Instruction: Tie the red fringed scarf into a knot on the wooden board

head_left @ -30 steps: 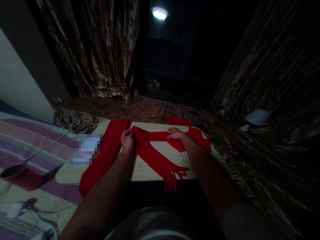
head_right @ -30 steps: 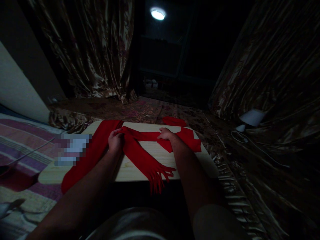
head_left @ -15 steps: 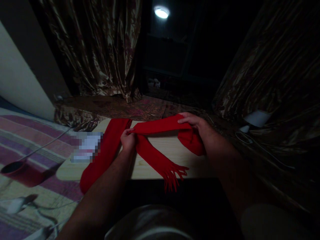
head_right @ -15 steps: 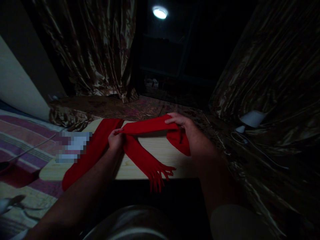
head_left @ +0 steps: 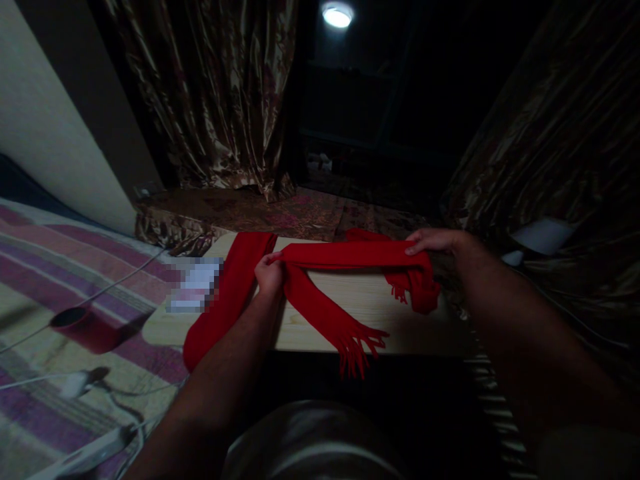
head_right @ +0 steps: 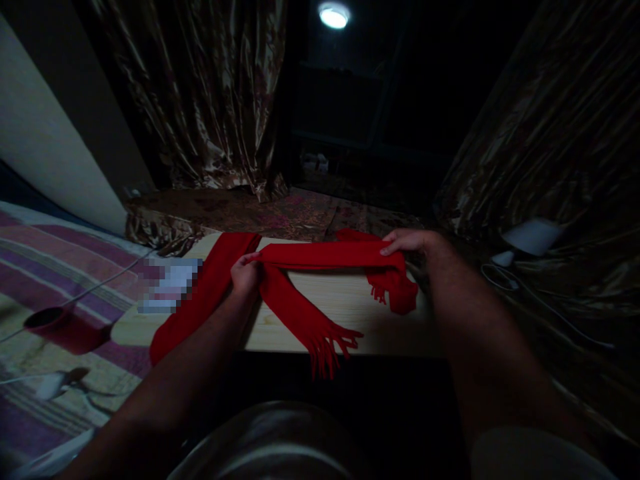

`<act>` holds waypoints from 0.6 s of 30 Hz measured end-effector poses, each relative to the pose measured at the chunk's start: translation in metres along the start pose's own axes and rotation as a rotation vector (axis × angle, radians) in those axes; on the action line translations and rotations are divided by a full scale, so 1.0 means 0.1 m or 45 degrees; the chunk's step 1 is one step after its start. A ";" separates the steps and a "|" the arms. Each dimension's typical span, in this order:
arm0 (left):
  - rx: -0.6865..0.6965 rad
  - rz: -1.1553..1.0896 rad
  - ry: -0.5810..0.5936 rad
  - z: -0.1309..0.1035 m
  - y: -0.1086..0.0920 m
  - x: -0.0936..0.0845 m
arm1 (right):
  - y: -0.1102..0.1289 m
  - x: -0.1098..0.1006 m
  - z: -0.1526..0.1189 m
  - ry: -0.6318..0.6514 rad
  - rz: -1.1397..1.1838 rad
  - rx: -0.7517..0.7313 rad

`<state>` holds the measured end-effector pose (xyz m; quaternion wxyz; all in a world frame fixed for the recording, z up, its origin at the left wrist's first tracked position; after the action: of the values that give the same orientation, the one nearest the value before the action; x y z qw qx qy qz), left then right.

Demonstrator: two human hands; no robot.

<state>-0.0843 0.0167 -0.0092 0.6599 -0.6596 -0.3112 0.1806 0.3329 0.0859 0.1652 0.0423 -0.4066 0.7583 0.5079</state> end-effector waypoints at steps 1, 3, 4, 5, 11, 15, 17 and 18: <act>0.000 0.005 0.000 0.00 0.00 0.00 | 0.02 -0.06 -0.03 -0.055 0.008 -0.062; -0.005 0.010 -0.003 0.00 0.00 -0.01 | 0.08 -0.14 -0.10 -0.137 -0.042 -0.112; -0.007 0.008 -0.007 -0.01 0.00 -0.01 | 0.10 -0.15 -0.13 -0.158 -0.104 -0.085; -0.008 0.003 -0.011 -0.01 0.00 -0.01 | 0.11 -0.16 -0.16 -0.163 -0.183 -0.027; -0.025 0.004 -0.014 -0.03 -0.01 -0.02 | 0.25 -0.21 -0.36 -0.204 -0.612 0.357; -0.015 -0.008 -0.019 -0.01 0.00 -0.02 | 0.51 -0.33 -0.51 -0.525 -0.685 0.112; -0.002 0.006 -0.026 0.00 0.00 -0.02 | 0.65 -0.44 -0.63 -0.979 -0.752 -0.095; 0.006 0.024 -0.026 0.00 0.01 -0.02 | 0.71 -0.47 -0.71 -1.235 -0.794 -0.179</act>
<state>-0.0856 0.0153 -0.0105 0.6565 -0.6589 -0.3114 0.1944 0.3425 0.0665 0.2740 0.5053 -0.3333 0.4612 0.6487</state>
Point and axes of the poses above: each hand's wrist, its own z-axis towards the middle knuckle, its own x-axis out of the palm, y = z × x, the point moved 4 cm from there along z, towards the middle knuckle, and after that the axes turned 15 degrees about z, right-handed, at the moved point
